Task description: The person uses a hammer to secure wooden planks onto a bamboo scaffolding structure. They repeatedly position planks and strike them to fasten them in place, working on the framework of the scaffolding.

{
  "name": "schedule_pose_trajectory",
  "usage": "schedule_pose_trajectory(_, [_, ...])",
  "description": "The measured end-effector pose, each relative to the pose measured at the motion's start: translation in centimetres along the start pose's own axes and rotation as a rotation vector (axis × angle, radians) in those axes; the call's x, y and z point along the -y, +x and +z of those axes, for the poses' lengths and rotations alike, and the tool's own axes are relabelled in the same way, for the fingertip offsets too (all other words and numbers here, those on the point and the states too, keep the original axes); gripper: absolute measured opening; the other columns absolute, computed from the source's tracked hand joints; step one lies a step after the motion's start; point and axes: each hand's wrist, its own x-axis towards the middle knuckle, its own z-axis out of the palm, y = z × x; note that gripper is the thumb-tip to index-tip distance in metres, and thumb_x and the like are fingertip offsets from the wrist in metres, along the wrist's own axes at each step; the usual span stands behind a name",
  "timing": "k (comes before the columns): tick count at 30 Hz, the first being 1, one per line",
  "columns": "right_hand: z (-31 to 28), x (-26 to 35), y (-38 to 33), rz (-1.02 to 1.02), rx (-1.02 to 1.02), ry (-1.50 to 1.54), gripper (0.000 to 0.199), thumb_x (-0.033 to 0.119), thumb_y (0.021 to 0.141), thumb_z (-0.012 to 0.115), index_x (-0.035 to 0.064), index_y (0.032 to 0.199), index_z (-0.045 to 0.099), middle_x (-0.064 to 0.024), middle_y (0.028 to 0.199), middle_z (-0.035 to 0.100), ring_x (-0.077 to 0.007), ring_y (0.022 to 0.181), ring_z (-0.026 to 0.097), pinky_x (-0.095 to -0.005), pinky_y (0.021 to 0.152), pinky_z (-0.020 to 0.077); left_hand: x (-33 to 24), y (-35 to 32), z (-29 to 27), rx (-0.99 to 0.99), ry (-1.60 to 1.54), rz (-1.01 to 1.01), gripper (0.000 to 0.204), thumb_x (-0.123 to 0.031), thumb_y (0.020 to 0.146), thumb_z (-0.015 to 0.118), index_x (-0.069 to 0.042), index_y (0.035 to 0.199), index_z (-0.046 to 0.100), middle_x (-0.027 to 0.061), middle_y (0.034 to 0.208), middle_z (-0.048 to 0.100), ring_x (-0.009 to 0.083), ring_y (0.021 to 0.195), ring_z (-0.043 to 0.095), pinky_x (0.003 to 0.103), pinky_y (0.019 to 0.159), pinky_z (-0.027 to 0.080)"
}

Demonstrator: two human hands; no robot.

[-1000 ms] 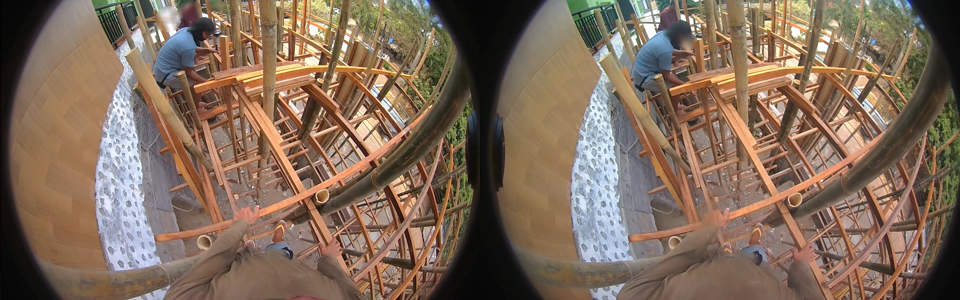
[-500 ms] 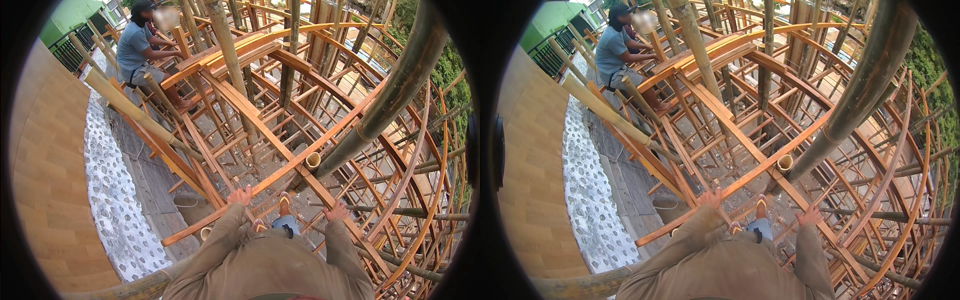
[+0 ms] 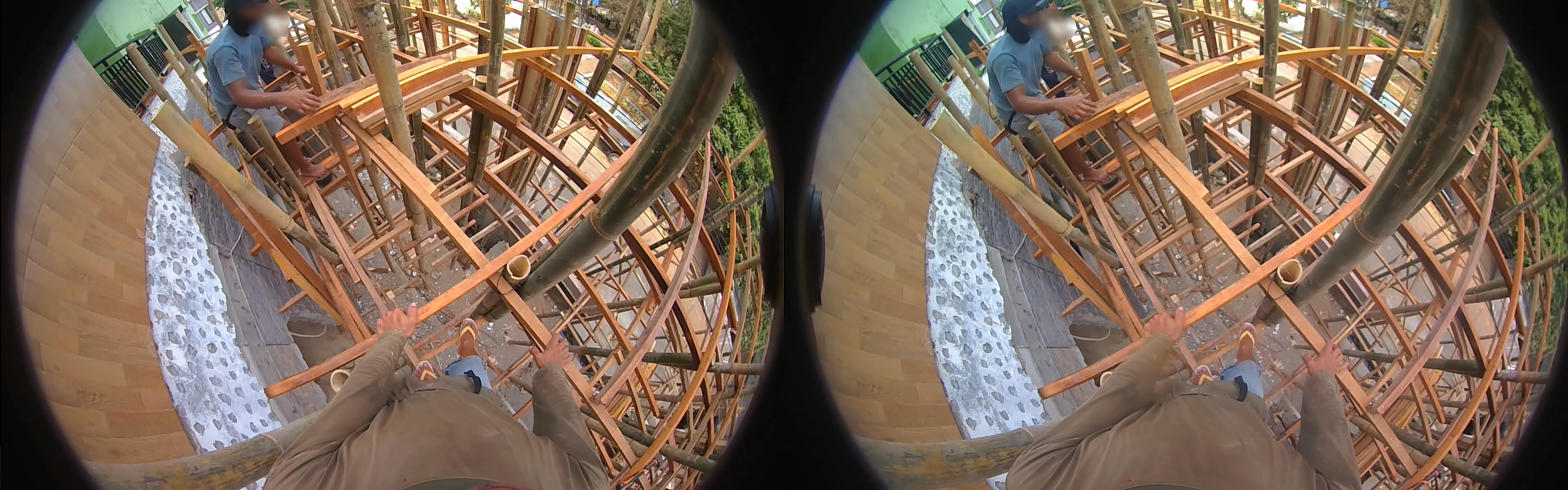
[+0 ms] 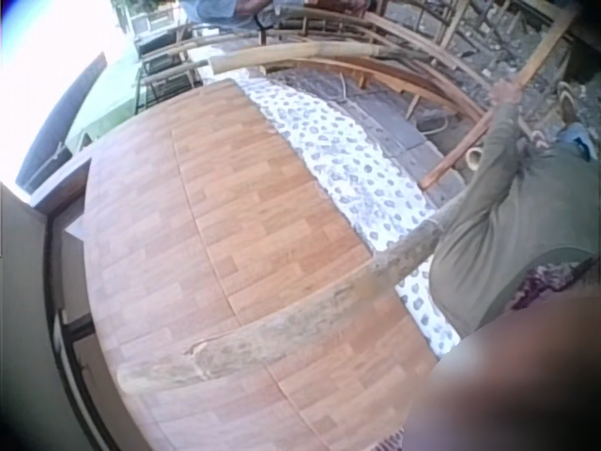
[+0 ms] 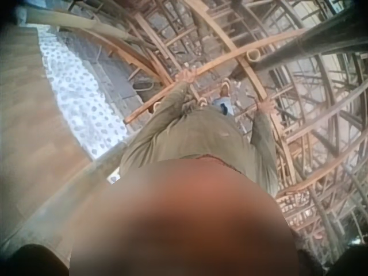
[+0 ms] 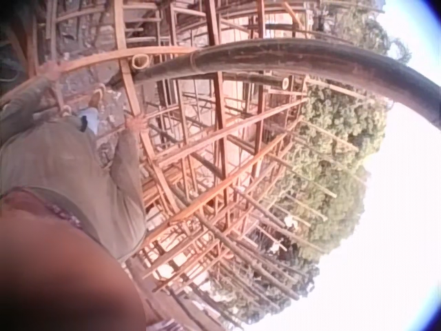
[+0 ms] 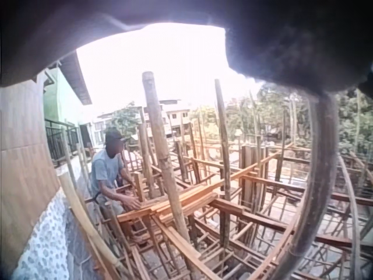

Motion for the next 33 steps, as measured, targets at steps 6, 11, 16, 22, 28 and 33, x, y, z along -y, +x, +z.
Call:
schedule_pose_trajectory(6, [-0.31, -0.04, -0.12, -0.009, 0.026, 0.021, 0.099, 0.057, 0.068, 0.083, 0.0181, 0.149, 0.040, -0.0133, 0.151, 0.040, -0.0378, 0.142, 0.034, -0.0697, 0.116, 0.0135, -0.02, -0.02, 0.19, -0.011, -0.013, -0.006, 0.074, -0.063, 0.097, 0.039, 0.000, 0.112, 0.075, 0.0287, 0.109, 0.072, 0.0438, 0.108, 0.068, 0.052, 0.096, 0.050])
schedule_pose_trajectory(11, [-0.55, 0.17, -0.23, -0.004, 0.029, 0.035, 0.097, 0.057, 0.068, 0.083, 0.0196, 0.148, 0.042, -0.0125, 0.151, 0.040, -0.0375, 0.141, 0.035, -0.0696, 0.116, 0.0138, -0.01, 0.00, 0.31, -0.014, -0.016, -0.021, 0.070, -0.062, 0.096, 0.040, -0.005, 0.115, 0.076, 0.0281, 0.109, 0.072, 0.0448, 0.110, 0.066, 0.052, 0.101, 0.047])
schedule_pose_trajectory(16, [-0.45, 0.16, -0.23, -0.012, 0.012, 0.020, 0.098, 0.057, 0.068, 0.082, 0.0198, 0.149, 0.041, -0.0123, 0.150, 0.040, -0.0373, 0.141, 0.035, -0.0680, 0.116, 0.0140, 0.02, -0.14, -0.08, 0.011, -0.030, -0.003, 0.076, -0.064, 0.097, 0.038, 0.000, 0.113, 0.075, 0.0284, 0.111, 0.071, 0.0435, 0.109, 0.067, 0.052, 0.098, 0.049])
schedule_pose_trajectory(22, [-0.48, 0.12, -0.43, -0.015, 0.006, 0.013, 0.098, 0.057, 0.069, 0.082, 0.0203, 0.150, 0.039, -0.0121, 0.150, 0.040, -0.0372, 0.140, 0.036, -0.0669, 0.116, 0.0145, -0.32, -0.45, -0.33, -0.004, -0.011, -0.010, 0.075, -0.063, 0.097, 0.038, 0.000, 0.115, 0.074, 0.0274, 0.112, 0.071, 0.0426, 0.111, 0.067, 0.052, 0.098, 0.049])
schedule_pose_trajectory(28, [-0.67, 0.28, -0.34, -0.013, 0.010, -0.001, 0.098, 0.057, 0.070, 0.082, 0.0211, 0.150, 0.038, -0.0129, 0.151, 0.040, -0.0374, 0.140, 0.036, -0.0682, 0.115, 0.0144, -0.16, -0.24, -0.01, -0.010, -0.029, -0.014, 0.071, -0.063, 0.096, 0.039, -0.005, 0.115, 0.076, 0.0261, 0.113, 0.071, 0.0426, 0.111, 0.067, 0.051, 0.101, 0.047])
schedule_pose_trajectory(33, [-0.67, 0.14, -0.16, -0.028, 0.043, 0.011, 0.099, 0.057, 0.070, 0.082, 0.0207, 0.151, 0.038, -0.0151, 0.151, 0.040, -0.0372, 0.141, 0.036, -0.0684, 0.115, 0.0153, 0.02, -0.32, -0.21, 0.010, -0.033, 0.001, 0.075, -0.064, 0.096, 0.038, -0.001, 0.113, 0.075, 0.0279, 0.111, 0.071, 0.0427, 0.111, 0.067, 0.051, 0.098, 0.049])
